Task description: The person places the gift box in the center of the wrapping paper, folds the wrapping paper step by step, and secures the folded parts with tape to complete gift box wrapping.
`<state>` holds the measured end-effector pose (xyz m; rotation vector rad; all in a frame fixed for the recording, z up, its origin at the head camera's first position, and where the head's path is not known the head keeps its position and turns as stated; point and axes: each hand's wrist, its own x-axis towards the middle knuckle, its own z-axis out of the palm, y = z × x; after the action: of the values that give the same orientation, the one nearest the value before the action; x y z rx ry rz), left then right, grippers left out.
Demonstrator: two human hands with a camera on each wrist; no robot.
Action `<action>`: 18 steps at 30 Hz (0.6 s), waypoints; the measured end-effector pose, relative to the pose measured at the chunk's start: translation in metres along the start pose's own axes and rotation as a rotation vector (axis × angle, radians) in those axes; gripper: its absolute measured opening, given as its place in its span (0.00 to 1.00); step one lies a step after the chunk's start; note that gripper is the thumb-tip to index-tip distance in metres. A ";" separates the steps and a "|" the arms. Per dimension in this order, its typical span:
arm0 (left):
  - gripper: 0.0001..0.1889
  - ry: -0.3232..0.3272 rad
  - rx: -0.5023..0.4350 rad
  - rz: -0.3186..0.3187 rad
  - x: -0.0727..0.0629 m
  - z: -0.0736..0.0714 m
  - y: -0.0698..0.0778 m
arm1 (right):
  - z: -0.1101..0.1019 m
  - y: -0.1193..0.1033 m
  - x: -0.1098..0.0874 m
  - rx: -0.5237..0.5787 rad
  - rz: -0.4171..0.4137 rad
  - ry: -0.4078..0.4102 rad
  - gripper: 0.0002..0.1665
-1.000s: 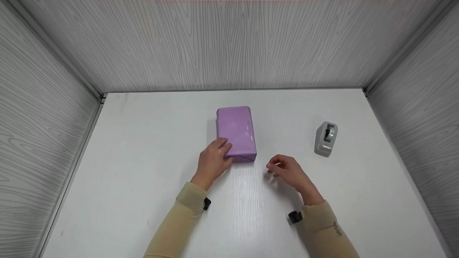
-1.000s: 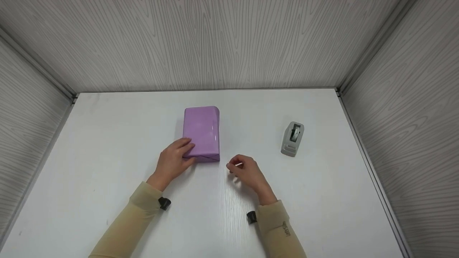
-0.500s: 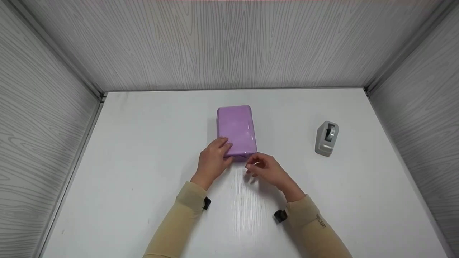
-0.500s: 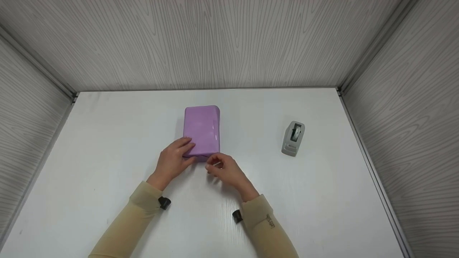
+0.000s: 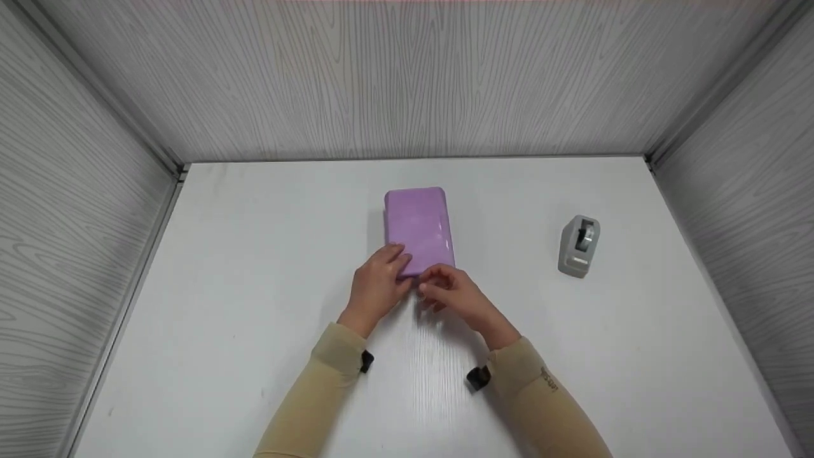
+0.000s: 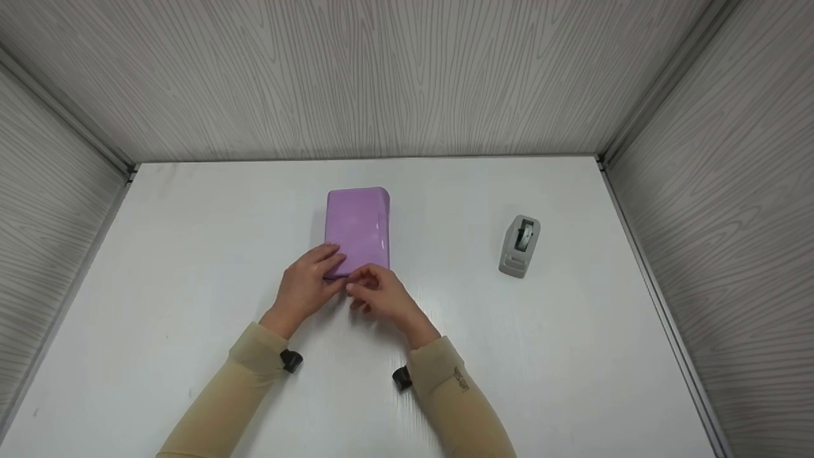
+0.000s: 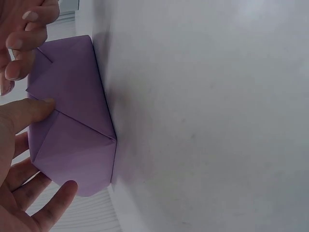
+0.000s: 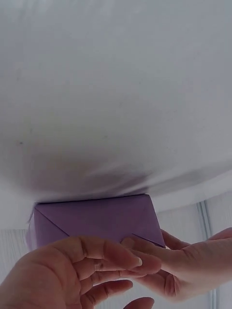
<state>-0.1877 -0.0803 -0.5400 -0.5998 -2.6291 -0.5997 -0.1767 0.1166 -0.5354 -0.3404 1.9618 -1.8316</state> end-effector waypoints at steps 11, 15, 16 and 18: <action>0.21 -0.001 0.013 -0.004 0.000 0.001 0.000 | 0.006 0.001 0.003 0.112 0.110 0.081 0.12; 0.21 -0.025 0.018 -0.015 0.000 0.001 0.001 | 0.009 -0.001 0.002 0.139 0.125 0.108 0.10; 0.22 -0.031 0.018 -0.019 0.000 0.001 0.001 | 0.010 -0.002 0.002 0.140 0.129 0.115 0.10; 0.22 -0.038 0.021 -0.025 0.000 0.001 0.001 | 0.011 -0.002 0.001 0.138 0.136 0.132 0.10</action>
<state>-0.1877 -0.0790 -0.5409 -0.5788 -2.6787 -0.5724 -0.1730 0.1059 -0.5340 -0.0427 1.8801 -1.9305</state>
